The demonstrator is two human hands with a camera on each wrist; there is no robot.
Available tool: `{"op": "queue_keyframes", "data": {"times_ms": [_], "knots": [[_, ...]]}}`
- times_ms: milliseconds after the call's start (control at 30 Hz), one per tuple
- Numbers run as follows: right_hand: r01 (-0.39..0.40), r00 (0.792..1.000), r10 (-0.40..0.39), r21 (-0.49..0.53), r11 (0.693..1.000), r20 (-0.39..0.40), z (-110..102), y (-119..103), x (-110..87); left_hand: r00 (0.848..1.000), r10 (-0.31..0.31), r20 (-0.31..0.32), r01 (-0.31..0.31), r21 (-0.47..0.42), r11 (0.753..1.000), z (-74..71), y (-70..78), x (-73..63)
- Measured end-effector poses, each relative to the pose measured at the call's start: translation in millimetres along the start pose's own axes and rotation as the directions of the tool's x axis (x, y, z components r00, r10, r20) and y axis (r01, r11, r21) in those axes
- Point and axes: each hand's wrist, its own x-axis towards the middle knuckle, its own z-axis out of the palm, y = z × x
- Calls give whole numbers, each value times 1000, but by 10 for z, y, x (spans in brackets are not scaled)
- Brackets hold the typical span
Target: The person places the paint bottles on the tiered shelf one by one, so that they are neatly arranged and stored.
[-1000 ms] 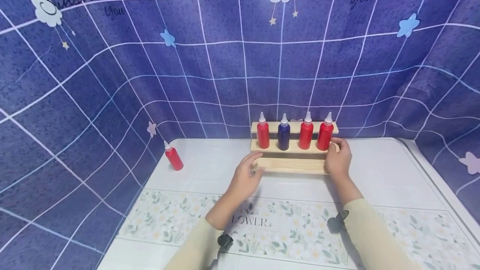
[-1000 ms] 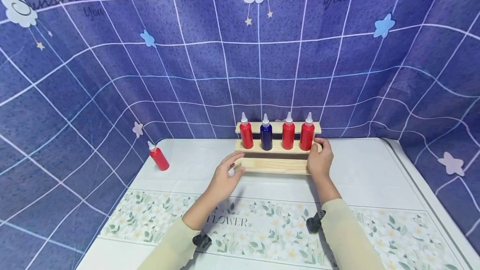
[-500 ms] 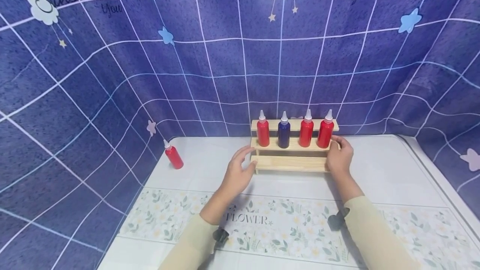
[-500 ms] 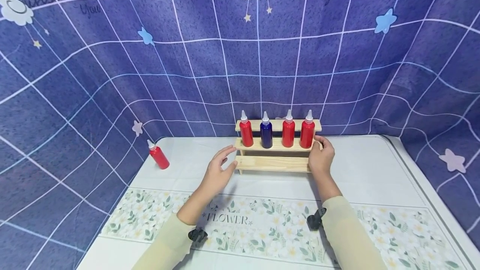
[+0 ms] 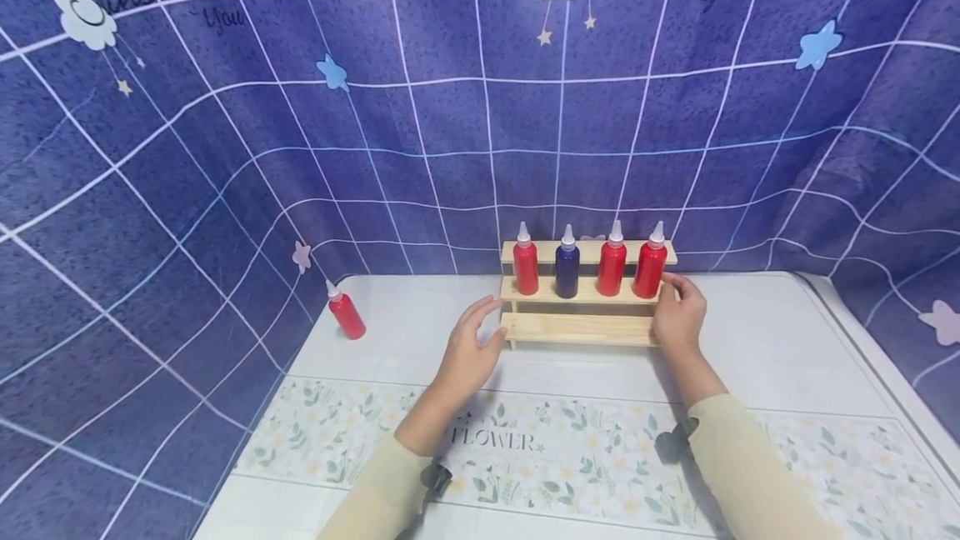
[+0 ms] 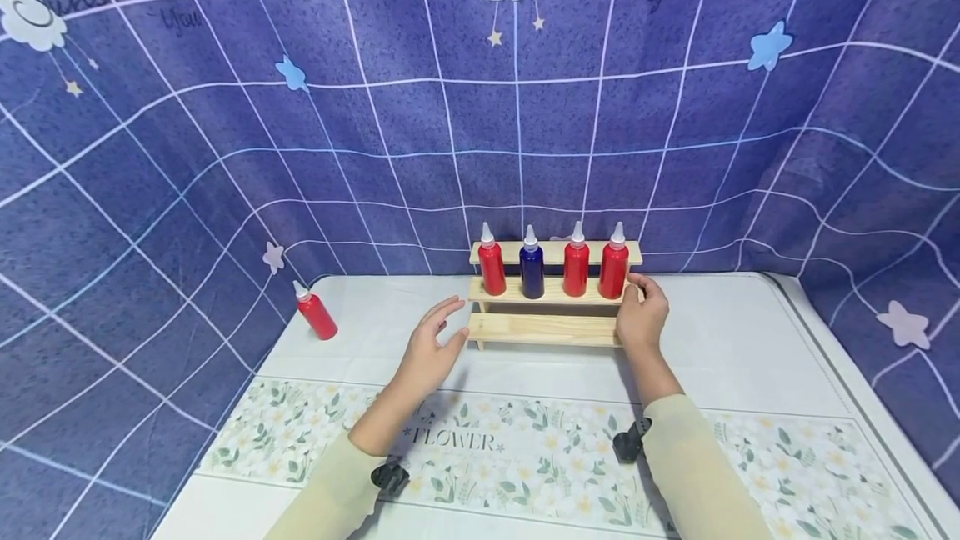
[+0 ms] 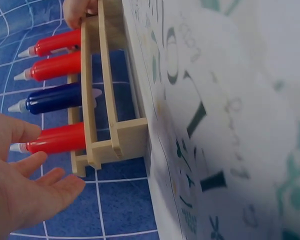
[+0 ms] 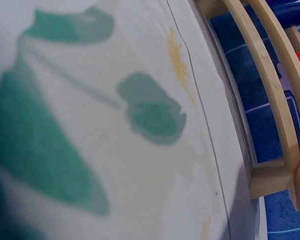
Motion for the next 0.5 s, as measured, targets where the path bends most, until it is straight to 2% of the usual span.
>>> {"op": "queue_keyframes", "data": {"times_ms": [167, 500], "knots": [[-5, 1000, 5, -16, 1000, 1, 11, 3, -10, 1000, -17, -13, 17, 11, 1000, -65, -41, -14], [-12, 1000, 13, -35, 999, 3, 11, 1, 6, 999, 0, -36, 1, 16, 1000, -177, -96, -19]]}}
